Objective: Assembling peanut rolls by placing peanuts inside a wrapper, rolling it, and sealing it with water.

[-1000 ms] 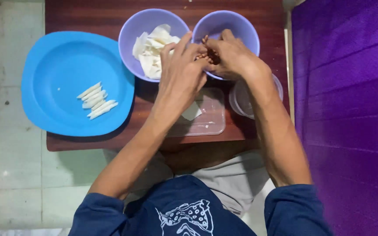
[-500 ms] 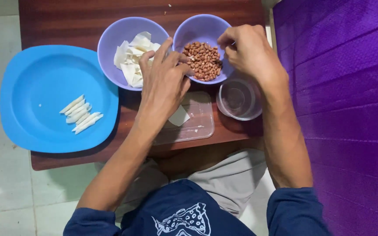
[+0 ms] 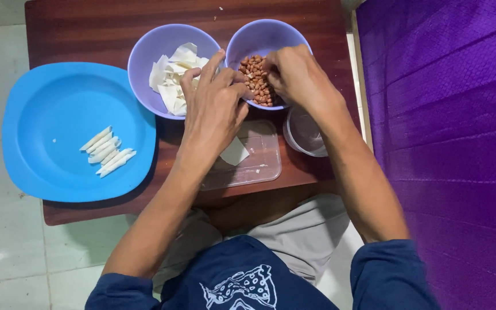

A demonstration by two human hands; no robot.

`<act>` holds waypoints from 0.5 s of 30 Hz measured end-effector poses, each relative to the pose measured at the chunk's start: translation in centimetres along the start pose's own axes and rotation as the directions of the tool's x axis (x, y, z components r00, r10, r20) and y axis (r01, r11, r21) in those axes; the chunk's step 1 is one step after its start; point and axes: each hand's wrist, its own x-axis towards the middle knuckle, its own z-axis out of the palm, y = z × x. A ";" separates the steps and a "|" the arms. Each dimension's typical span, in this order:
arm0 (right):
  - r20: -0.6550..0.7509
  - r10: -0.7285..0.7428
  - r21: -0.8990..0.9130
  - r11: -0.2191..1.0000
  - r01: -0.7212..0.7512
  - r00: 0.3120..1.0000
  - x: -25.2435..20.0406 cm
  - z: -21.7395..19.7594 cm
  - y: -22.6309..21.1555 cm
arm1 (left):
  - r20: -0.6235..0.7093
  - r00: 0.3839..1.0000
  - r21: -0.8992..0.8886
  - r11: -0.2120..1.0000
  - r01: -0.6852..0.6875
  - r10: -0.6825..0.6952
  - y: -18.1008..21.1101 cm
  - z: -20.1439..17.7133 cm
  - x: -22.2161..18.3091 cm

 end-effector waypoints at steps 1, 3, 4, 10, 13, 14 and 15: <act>0.000 0.002 -0.001 1.000 -0.002 1.000 0.0 0.1 0.6 | 0.000 1.000 -0.002 1.000 -0.001 0.001 -0.1 0.0 0.0; -0.143 -0.258 -0.099 0.964 0.246 0.956 -0.1 0.4 1.8 | 0.032 0.999 -0.023 1.000 0.003 -0.002 -0.1 -0.1 -0.1; -0.142 -0.256 -0.099 0.965 0.244 0.956 -0.9 -0.2 1.0 | 0.032 0.999 -0.025 1.000 0.002 -0.001 0.1 -0.5 -0.2; -0.186 -0.243 -0.002 0.969 0.247 0.952 -7.8 -2.9 -5.6 | -0.028 1.000 -0.110 0.994 0.008 -0.011 2.9 -6.0 -3.8; -0.202 -0.349 0.017 0.933 0.360 0.915 -10.9 -1.6 -7.6 | -0.044 0.999 -0.192 0.981 -0.006 -0.002 3.9 -7.6 -7.0; -0.192 -0.362 0.082 0.920 0.383 0.912 -11.7 -0.5 -8.0 | -0.006 1.000 -0.228 0.973 0.022 -0.025 3.5 -7.0 -8.3; -0.182 -0.376 0.146 0.903 0.403 0.908 -12.4 0.5 -8.4 | 0.031 0.998 -0.264 0.963 0.052 -0.045 3.1 -6.4 -9.5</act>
